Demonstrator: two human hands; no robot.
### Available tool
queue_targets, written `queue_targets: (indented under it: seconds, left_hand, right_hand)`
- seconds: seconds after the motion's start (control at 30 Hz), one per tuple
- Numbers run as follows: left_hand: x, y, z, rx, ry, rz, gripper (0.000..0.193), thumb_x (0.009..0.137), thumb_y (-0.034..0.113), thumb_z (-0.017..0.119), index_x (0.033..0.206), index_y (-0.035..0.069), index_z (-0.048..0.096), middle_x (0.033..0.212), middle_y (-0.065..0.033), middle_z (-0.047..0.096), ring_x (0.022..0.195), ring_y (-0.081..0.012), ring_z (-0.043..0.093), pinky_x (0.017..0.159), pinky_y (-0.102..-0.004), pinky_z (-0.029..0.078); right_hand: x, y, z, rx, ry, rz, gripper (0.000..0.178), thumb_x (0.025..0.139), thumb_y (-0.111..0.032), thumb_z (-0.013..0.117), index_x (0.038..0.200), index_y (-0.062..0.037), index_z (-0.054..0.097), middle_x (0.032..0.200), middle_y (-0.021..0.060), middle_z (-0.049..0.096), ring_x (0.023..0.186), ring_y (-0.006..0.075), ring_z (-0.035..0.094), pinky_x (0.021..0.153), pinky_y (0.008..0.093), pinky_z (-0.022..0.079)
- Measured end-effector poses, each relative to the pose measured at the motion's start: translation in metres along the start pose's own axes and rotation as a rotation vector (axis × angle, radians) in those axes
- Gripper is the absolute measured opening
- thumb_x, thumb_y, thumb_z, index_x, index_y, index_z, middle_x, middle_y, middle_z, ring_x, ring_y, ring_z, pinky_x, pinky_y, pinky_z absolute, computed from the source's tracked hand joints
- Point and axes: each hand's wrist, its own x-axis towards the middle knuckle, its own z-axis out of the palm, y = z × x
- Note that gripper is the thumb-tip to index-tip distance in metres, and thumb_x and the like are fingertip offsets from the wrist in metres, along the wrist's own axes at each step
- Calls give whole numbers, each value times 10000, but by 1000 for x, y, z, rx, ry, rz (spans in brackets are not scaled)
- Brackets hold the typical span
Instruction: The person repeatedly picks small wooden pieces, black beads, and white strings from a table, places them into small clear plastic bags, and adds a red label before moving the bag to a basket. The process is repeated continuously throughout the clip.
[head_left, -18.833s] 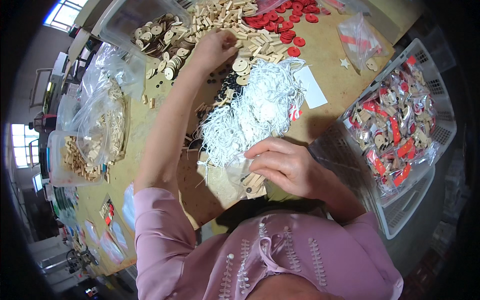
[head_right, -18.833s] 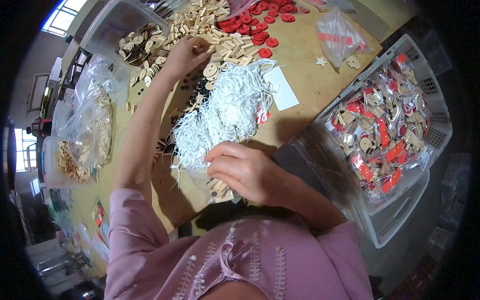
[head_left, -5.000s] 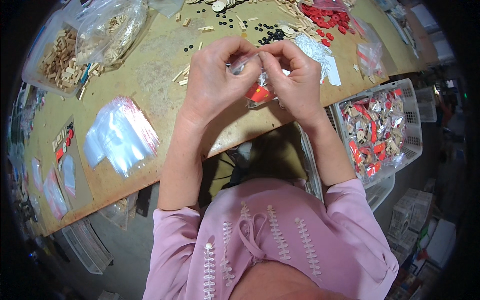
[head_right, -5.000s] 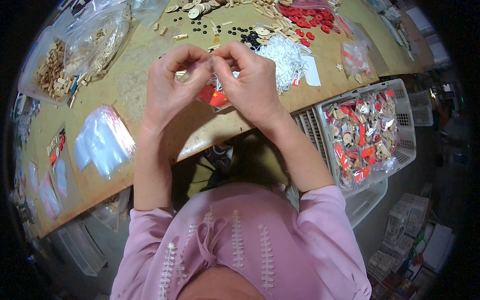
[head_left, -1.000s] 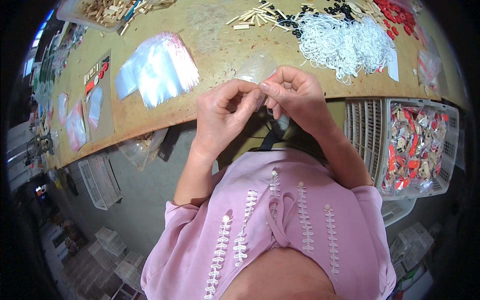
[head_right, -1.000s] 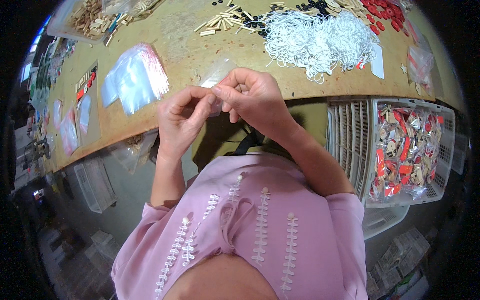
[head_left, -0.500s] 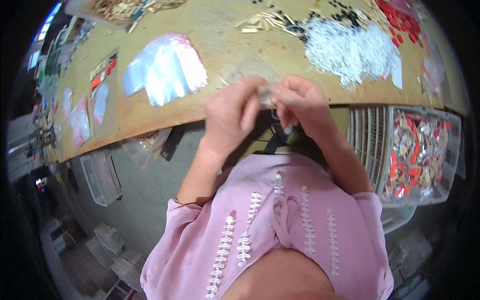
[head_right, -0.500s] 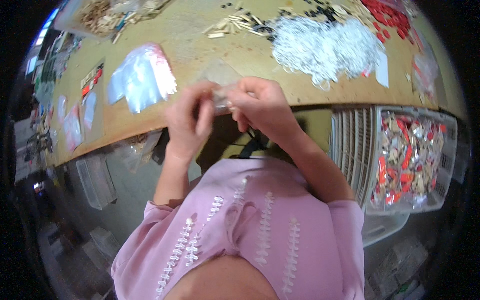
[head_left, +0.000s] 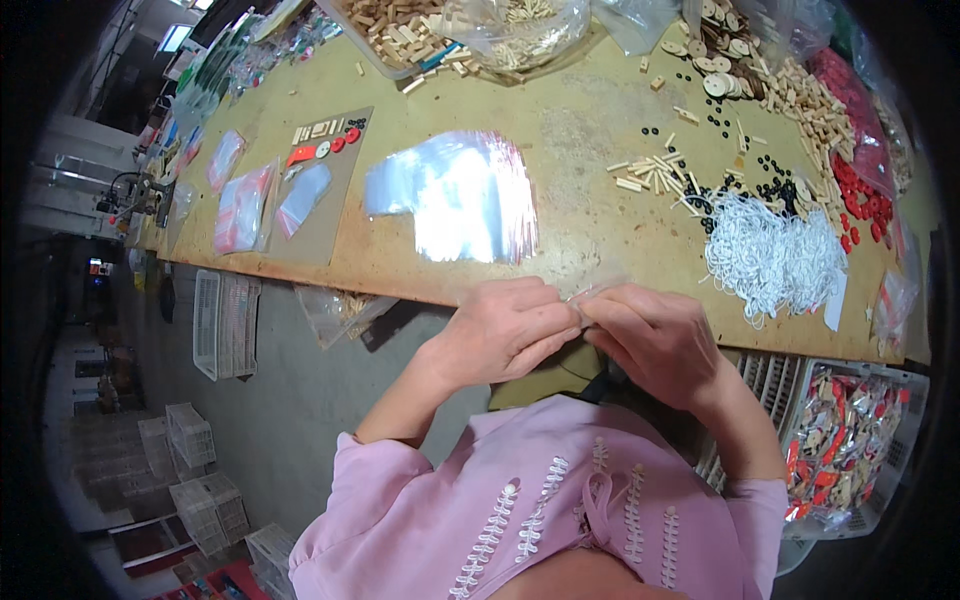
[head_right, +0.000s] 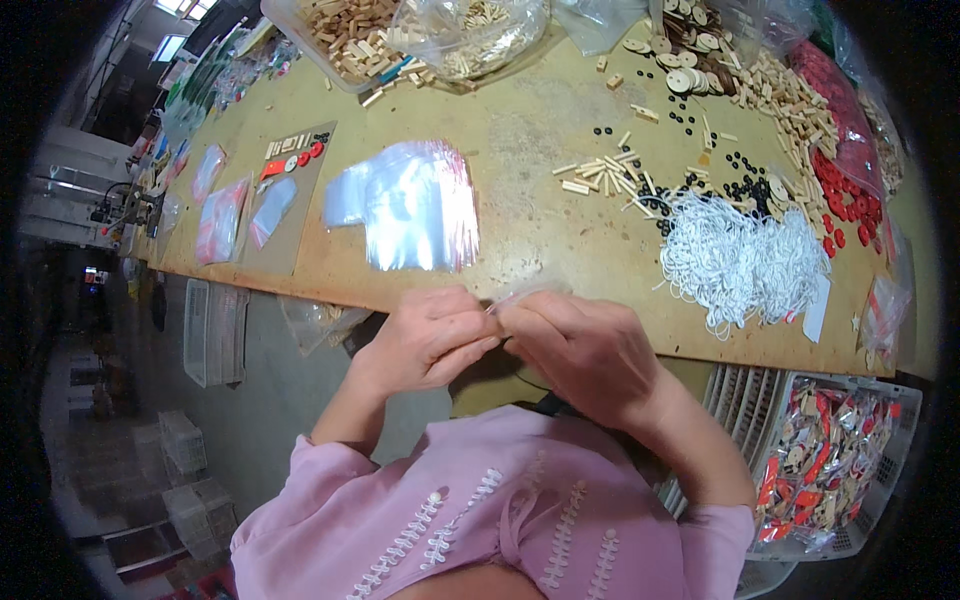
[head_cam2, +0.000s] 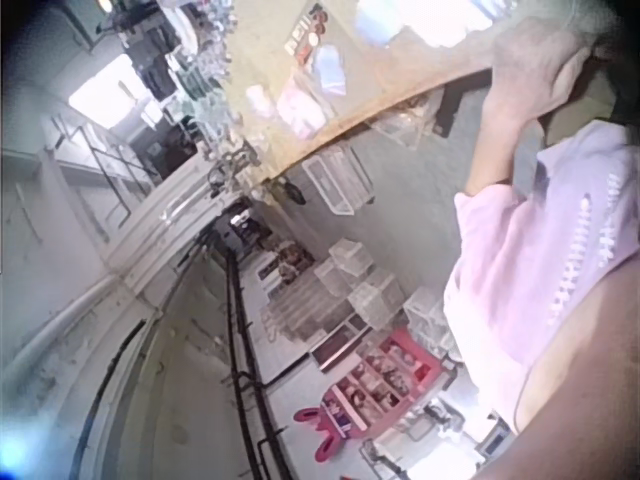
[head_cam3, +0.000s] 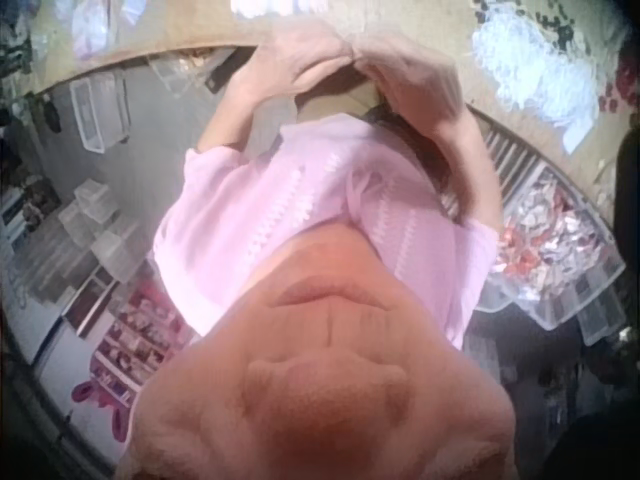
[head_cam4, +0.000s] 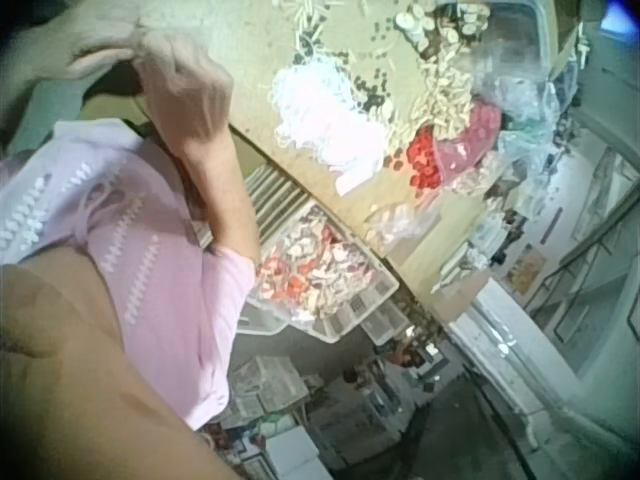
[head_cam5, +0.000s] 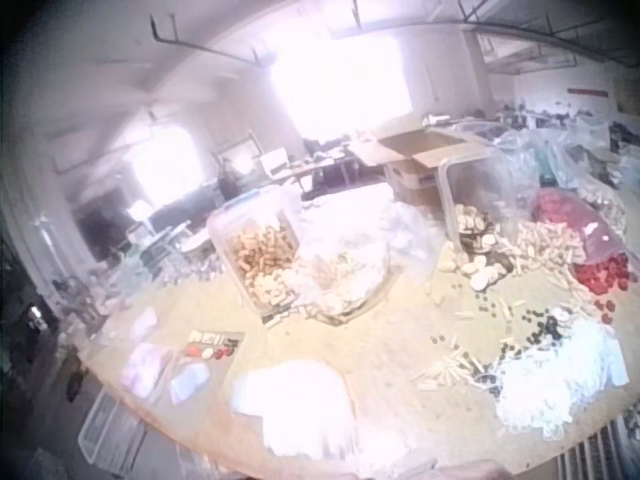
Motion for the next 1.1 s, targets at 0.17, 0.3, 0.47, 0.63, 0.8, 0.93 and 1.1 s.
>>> queue_targets:
  seconds: [0.17,0.3,0.47,0.63,0.8,0.93,1.1]
  left_hand:
    - [8,-26,-33,-222,-111,-133,135,923,136,691,1041,73,704,881,-107,674,792,-276,665,715,-361,539]
    - [47,-96,-62,-68,228,-288,266,959,107,611,1205,44,689,990,-132,702,877,-217,683,779,-330,545]
    - [99,-257,-109,689,332,-308,612,922,348,692,1473,153,512,1493,-228,485,1376,-412,469,1130,-496,402]
    - [152,-326,-147,1071,218,-583,779,872,628,648,1536,276,444,1579,-193,407,1441,-441,372,1139,-634,325]
    - [182,-323,-142,1032,27,-860,886,781,777,658,1519,329,459,1551,-150,438,1432,-414,385,1094,-706,323]
    - [170,-326,-147,1032,-34,-658,766,812,693,670,1422,239,572,1390,-141,556,1360,-403,452,1063,-670,367]
    - [135,-299,-120,928,-118,-506,502,891,471,675,1254,125,684,1262,-159,625,1253,-383,537,1045,-512,443]
  right_hand:
    - [20,21,-6,-65,-129,-49,196,822,-65,680,1016,-82,703,888,91,644,823,295,649,717,372,534]
    - [47,40,-11,115,-171,40,206,840,-35,645,1031,-72,712,891,117,618,878,305,626,774,404,523]
    - [79,81,14,178,-39,-43,276,859,-16,644,1114,-87,723,863,127,616,856,316,621,758,416,517]
    - [68,101,20,173,7,-77,257,829,11,680,1069,-64,728,816,117,613,771,322,613,703,405,504]
    - [62,112,16,86,9,-123,258,818,23,676,1057,-67,720,785,116,606,745,317,622,669,413,504]
    - [62,111,12,51,31,-153,227,828,-12,680,1049,-55,710,771,117,595,728,328,625,660,425,504]
    - [62,107,17,99,126,-151,169,879,-27,667,1046,-27,691,831,145,642,775,351,651,694,419,525]
